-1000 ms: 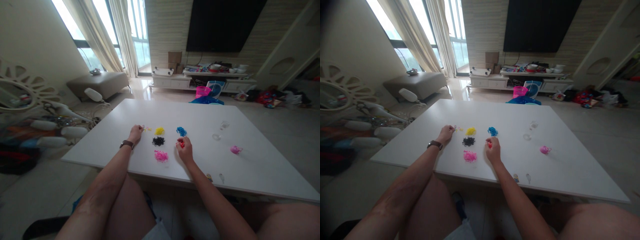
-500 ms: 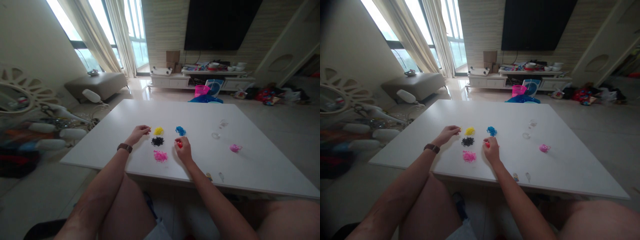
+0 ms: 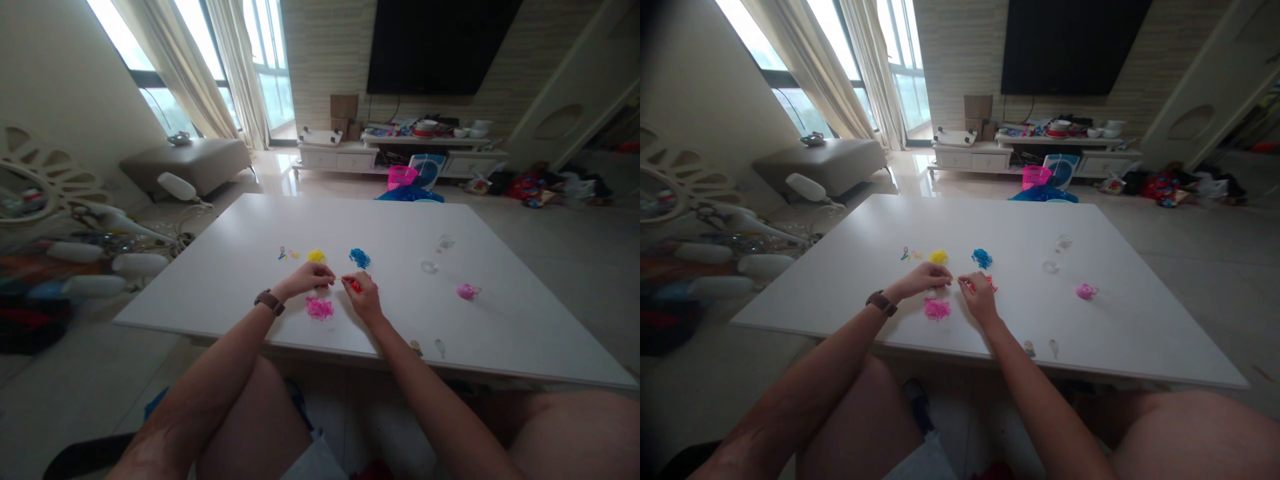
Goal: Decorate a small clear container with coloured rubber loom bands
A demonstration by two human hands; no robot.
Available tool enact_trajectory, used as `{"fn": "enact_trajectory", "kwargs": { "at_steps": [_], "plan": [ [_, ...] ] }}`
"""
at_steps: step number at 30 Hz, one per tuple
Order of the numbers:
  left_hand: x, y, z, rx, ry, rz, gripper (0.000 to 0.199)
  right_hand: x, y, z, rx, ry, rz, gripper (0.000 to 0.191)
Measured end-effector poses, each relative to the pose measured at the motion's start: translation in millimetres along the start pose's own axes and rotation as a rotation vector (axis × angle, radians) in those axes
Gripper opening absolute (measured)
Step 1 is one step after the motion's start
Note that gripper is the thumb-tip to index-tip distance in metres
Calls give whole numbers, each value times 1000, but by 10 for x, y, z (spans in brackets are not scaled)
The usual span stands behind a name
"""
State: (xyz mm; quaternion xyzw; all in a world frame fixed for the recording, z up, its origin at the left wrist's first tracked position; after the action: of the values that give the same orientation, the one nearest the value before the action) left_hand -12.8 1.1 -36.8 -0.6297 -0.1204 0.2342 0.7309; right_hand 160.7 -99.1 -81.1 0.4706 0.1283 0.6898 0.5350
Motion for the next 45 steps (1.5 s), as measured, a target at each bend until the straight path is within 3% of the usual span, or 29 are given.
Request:
{"fn": "enact_trajectory", "kwargs": {
  "at_steps": [10, 19, 32, 45],
  "plan": [
    [4, 117, 122, -101, -64, 1, 35, -12, -16, 6, -3, -76, -54, 12],
    [24, 60, 7, -88, -47, 43, 21, -4, -12, -4, 20, -75, -68, 12],
    [25, -16, -78, 16, -54, -17, 32, -3, -30, -12, 24, -64, -75, 13],
    [45, -127, -118, 85, -102, -25, 15, 0, -14, -28, -26, -34, -68, 16]
  ]
}}
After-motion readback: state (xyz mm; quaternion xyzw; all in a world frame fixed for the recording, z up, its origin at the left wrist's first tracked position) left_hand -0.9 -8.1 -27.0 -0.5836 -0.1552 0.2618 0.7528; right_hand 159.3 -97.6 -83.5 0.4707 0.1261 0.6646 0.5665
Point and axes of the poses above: each hand's wrist, its own x-axis towards the middle knuckle, its own z-axis out of the back of the hand, y = z × x, the point moved 1 cm from there along x, towards the middle knuckle, and after that the axes turned 11 degrees about y, right-handed, at the moved point
